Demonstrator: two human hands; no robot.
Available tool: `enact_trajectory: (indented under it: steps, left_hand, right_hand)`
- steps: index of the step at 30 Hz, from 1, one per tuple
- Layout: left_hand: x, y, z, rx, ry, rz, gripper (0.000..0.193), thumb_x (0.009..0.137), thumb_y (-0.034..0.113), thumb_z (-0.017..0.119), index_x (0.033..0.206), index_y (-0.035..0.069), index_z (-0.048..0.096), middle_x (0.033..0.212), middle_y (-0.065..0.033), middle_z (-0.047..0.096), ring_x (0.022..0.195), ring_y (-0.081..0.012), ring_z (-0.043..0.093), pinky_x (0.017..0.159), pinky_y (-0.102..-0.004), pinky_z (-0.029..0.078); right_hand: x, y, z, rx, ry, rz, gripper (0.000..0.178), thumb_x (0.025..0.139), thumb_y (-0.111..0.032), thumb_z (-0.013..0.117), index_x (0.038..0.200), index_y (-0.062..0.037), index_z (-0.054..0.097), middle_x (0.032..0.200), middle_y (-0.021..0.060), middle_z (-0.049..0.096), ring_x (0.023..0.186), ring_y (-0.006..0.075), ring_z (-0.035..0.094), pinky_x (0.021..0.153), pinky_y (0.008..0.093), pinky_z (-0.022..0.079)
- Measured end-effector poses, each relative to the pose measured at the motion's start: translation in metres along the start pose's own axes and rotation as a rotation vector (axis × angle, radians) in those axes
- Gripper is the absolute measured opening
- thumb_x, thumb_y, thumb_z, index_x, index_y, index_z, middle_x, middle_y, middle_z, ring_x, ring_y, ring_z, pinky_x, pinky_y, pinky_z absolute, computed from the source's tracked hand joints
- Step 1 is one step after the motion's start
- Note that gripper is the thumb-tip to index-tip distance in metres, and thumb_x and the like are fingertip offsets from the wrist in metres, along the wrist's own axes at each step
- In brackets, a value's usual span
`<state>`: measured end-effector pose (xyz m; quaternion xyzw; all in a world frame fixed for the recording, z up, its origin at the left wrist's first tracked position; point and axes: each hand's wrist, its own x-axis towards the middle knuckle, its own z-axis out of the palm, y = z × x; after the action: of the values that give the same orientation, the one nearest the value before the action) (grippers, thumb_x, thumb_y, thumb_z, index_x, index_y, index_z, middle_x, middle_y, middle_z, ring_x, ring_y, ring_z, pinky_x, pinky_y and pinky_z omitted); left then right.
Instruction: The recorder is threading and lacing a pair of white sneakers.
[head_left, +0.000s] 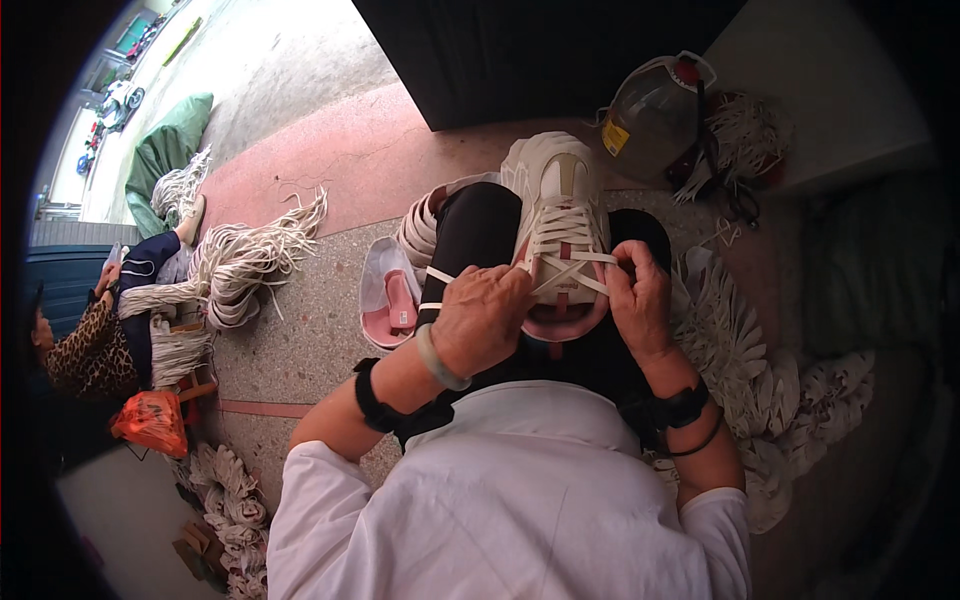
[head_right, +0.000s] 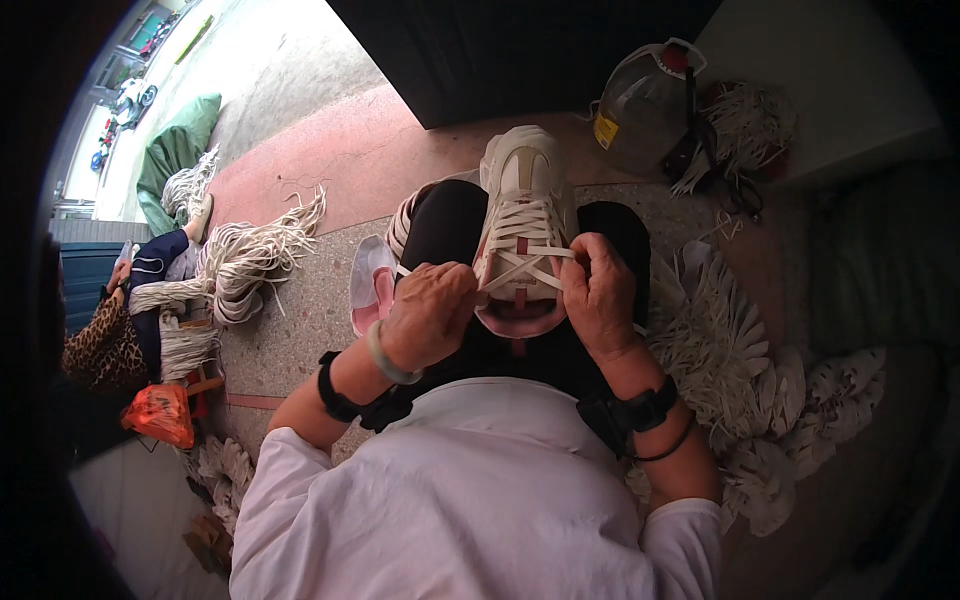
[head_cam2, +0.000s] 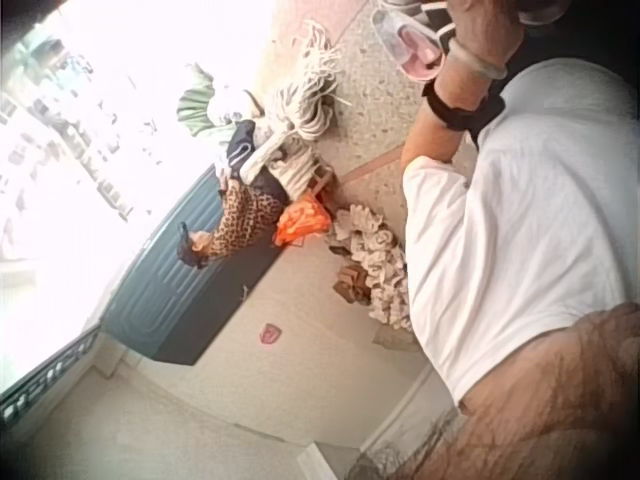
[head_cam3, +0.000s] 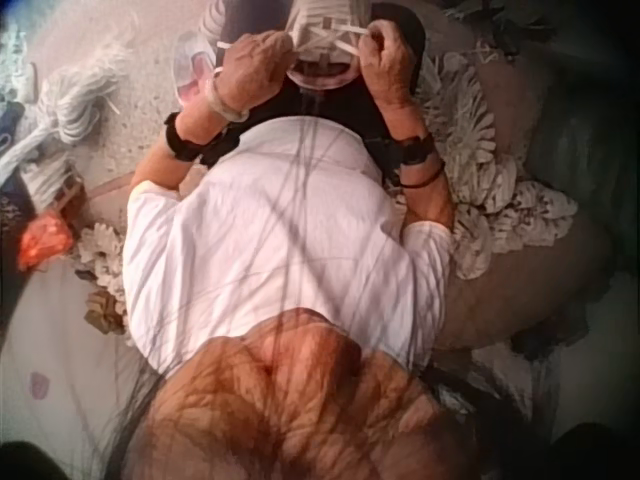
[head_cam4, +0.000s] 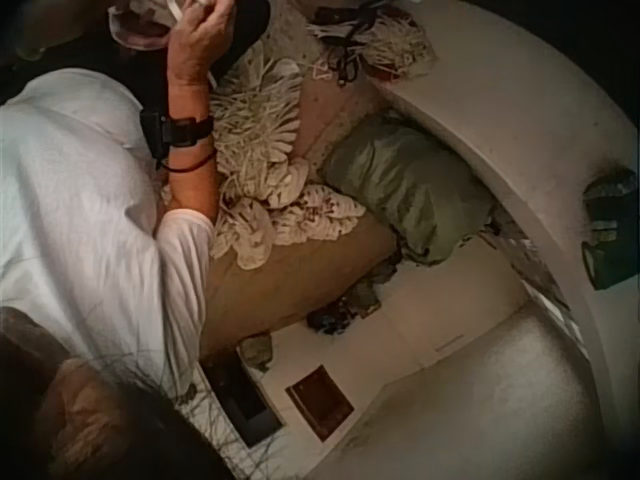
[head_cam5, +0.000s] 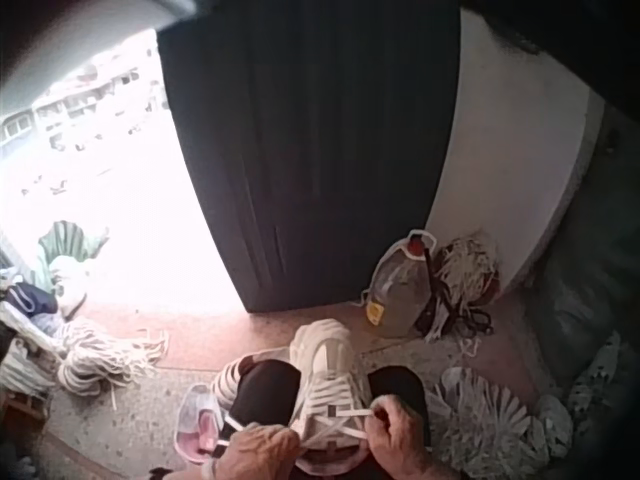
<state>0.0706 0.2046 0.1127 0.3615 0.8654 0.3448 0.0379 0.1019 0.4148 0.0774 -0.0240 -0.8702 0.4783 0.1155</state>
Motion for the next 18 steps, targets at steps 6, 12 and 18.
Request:
enact_trajectory:
  steps: [6, 12, 18]
  left_hand:
    - [-0.028, 0.000, -0.056, -0.267, -0.116, -0.064, 0.010, 0.078, -0.001, 0.053, 0.075, 0.004, 0.045, 0.058, -0.0083, 0.045, 0.050, -0.0255, 0.045, 0.049, -0.0319, 0.034]
    - [-0.039, -0.013, -0.059, -0.337, -0.101, -0.181, 0.013, 0.075, -0.002, 0.058, 0.082, 0.004, 0.048, 0.053, -0.0061, 0.045, 0.042, -0.0195, 0.044, 0.043, -0.0294, 0.032]
    - [-0.060, -0.065, -0.077, 0.191, 0.152, 0.173, 0.029, 0.070, 0.003, 0.064, 0.098, 0.006, 0.056, 0.058, -0.0041, 0.050, 0.044, -0.0178, 0.047, 0.043, -0.0288, 0.035]
  right_hand:
    - [-0.014, -0.002, -0.016, 0.199, -0.059, 0.093, 0.015, 0.079, -0.008, 0.057, 0.092, -0.0015, 0.054, 0.074, 0.0128, 0.056, 0.059, 0.0195, 0.054, 0.055, 0.0287, 0.045]
    - [-0.021, -0.016, -0.063, -0.352, -0.259, -0.358, 0.017, 0.075, -0.007, 0.063, 0.089, -0.0023, 0.055, 0.065, 0.0095, 0.050, 0.053, 0.0231, 0.052, 0.047, 0.0329, 0.043]
    - [-0.013, -0.009, -0.142, -0.756, -0.248, -0.665, 0.019, 0.073, -0.009, 0.064, 0.090, -0.0039, 0.056, 0.063, 0.0064, 0.043, 0.053, 0.0225, 0.049, 0.045, 0.0350, 0.040]
